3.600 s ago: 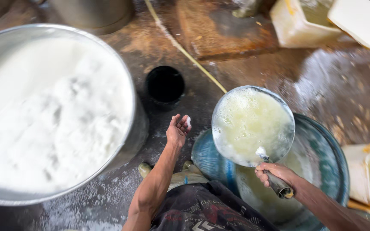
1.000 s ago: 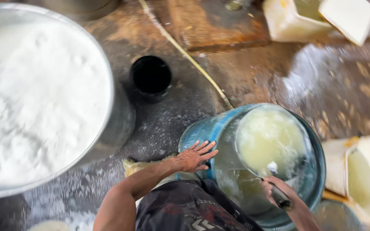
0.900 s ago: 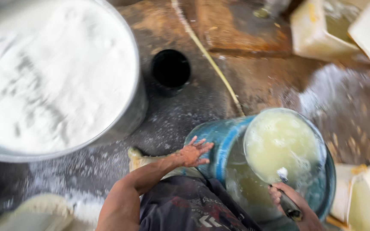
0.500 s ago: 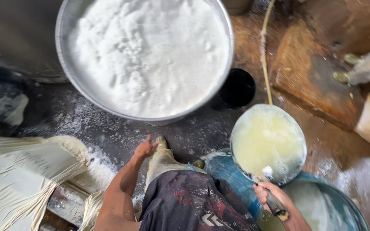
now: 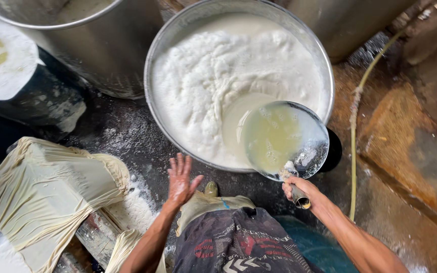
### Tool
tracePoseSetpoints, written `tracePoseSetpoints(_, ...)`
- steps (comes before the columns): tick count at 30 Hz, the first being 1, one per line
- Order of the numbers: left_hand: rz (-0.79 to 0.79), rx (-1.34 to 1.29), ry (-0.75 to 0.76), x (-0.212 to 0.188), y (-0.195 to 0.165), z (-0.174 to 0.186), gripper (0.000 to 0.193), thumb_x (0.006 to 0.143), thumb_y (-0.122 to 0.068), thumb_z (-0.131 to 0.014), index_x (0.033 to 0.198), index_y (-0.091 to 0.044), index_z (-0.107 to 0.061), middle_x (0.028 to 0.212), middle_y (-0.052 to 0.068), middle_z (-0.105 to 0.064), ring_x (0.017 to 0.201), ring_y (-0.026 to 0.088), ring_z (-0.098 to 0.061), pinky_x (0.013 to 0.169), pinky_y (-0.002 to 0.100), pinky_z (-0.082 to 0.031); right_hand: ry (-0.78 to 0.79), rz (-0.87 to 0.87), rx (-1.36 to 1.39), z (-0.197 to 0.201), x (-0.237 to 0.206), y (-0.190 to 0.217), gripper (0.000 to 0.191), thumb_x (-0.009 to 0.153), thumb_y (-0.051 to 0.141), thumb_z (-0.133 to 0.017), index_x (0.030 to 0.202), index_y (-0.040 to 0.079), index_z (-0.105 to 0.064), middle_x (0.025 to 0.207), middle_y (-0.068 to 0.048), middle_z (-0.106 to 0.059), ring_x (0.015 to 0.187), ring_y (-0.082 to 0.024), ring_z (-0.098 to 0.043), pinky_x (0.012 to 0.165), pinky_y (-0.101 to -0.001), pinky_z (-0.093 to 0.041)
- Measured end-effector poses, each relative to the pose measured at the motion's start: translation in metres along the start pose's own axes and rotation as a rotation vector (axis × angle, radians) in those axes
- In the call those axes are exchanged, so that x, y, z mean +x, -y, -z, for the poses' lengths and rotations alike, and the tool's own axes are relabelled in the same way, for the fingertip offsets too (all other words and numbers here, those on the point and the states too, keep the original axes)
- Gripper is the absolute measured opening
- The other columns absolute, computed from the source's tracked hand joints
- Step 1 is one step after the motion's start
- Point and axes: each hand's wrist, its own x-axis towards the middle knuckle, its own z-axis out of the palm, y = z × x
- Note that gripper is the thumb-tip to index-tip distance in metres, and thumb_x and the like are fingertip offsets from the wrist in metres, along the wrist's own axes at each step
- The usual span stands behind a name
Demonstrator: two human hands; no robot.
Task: The person uses a large metal scoop to repeatedly transfer white curd and yellowish liquid between large basins, scooping foamy curd from a large metal basin and pouring liquid into a blue basin and back, working beside cloth-wrapped molds.
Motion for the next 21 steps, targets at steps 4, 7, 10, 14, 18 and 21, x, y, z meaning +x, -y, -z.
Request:
tracePoseSetpoints(4,0.206,-0.645,-0.059,0.02,-0.045,-0.011,0.109,0.092,-0.066,-0.058,0.163,-0.016,0.008,0.17,0.019,0.018,0.154,0.042,0.01,0.122,0.065,-0.008,-0.072,0.129,-0.156,-0.004,0.033,0.041,0.017,0.094,0.01,-0.052,0.079,0.003,-0.054,0.061,-0.008,-0.055,0.048,-0.02,-0.054,0.045,-0.0328,-0.049)
tracePoseSetpoints(7,0.715,-1.531,-0.178,0.046,-0.072,-0.012,0.122,0.077,-0.064,-0.064,0.159,-0.025,0.018,0.169,0.014,0.007,0.155,0.04,-0.013,0.121,0.066,-0.023,-0.167,0.238,-0.194,-0.001,0.05,0.087,0.011,0.092,0.006,-0.056,0.083,-0.001,-0.057,0.061,-0.011,-0.057,0.047,-0.022,-0.055,0.044,-0.0367,-0.05)
tracePoseSetpoints(10,0.861,-1.787,-0.339,0.074,-0.087,-0.005,0.12,0.083,-0.066,-0.062,0.161,-0.028,0.021,0.171,0.013,0.009,0.156,0.041,-0.006,0.119,0.068,-0.007,-0.269,0.411,-0.222,0.014,0.058,0.135,0.012,0.091,0.003,-0.06,0.083,-0.005,-0.057,0.062,-0.013,-0.058,0.047,-0.023,-0.057,0.044,-0.0371,-0.05)
tracePoseSetpoints(14,1.064,-2.029,-0.585,0.102,-0.1,0.011,0.12,0.078,-0.068,-0.062,0.161,-0.026,0.014,0.171,0.014,-0.008,0.154,0.042,-0.029,0.114,0.068,-0.033,-0.442,0.645,-0.344,0.017,0.058,0.206,0.02,0.092,-0.003,-0.06,0.091,-0.022,-0.054,0.064,-0.016,-0.059,0.049,-0.024,-0.057,0.045,-0.0377,-0.048)
tracePoseSetpoints(18,1.277,-1.814,-0.63,0.125,-0.118,0.019,0.12,0.082,-0.067,-0.063,0.162,-0.025,0.017,0.17,0.013,0.017,0.156,0.045,-0.007,0.113,0.074,-0.027,-0.416,0.948,-0.226,-0.005,0.068,0.274,0.043,0.079,-0.013,-0.054,0.121,-0.01,-0.047,0.09,-0.021,-0.057,0.057,-0.024,-0.06,0.048,-0.0355,-0.053)
tracePoseSetpoints(21,1.512,-1.464,-0.614,0.149,-0.128,0.017,0.119,0.081,-0.062,-0.067,0.164,-0.022,0.01,0.17,0.017,0.023,0.156,0.05,0.006,0.114,0.075,-0.027,-0.362,1.017,-0.159,-0.022,0.083,0.317,0.054,0.076,-0.014,-0.053,0.128,-0.003,-0.044,0.118,-0.019,-0.058,0.072,-0.021,-0.07,0.059,-0.0302,-0.067)
